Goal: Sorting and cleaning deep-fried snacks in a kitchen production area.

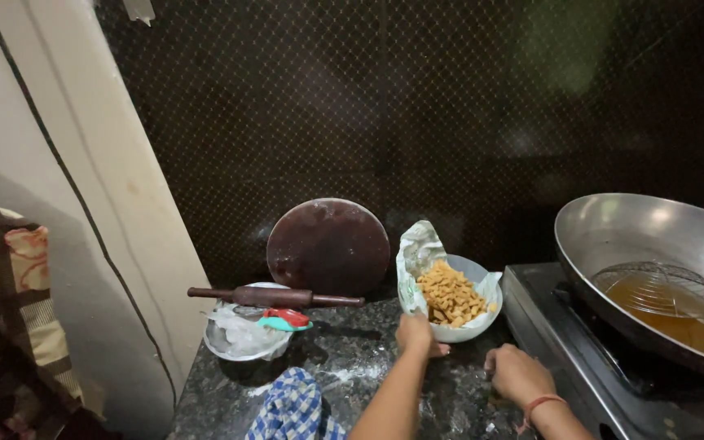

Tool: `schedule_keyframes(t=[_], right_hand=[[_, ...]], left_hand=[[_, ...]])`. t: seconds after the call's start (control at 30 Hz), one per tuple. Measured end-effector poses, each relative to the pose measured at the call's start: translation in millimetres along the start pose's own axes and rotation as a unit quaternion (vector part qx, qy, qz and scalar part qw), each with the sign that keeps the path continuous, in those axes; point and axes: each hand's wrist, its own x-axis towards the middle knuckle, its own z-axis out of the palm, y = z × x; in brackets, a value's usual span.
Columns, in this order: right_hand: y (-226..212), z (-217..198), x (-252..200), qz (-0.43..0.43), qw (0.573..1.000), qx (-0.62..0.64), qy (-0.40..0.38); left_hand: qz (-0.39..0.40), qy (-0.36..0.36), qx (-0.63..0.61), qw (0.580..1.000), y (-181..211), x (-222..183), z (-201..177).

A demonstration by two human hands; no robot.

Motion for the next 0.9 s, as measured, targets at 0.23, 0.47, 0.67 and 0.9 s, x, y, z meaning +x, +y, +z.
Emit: schedule_keyframes(t=[0.23, 0.47, 0.67, 0.9], right_hand=[[-3.4, 3.0, -10.8, -0.067, 0.997, -0.038, -0.027], [-17.4, 8.5, -30.5, -0.048, 0.993, 0.055, 0.093], [-18.8, 39.7, 2.2, -0.058, 0.982, 0.068, 0.169], [-23.2, 49.4, 65.1, -0.103, 0.955, 0.157, 0.231]], left_hand=[[0.094, 0.037, 0.086, 0.991, -11.6, -30.0, -53.7], [0.242, 0.137, 0.260, 0.925, -68.8, 9.8, -132.6], [0.180, 0.091, 0.227, 0.953, -50.6, -65.5, -183.4], [0.186, 0.020, 0.249, 0.950, -81.4, -24.2, -228.3]])
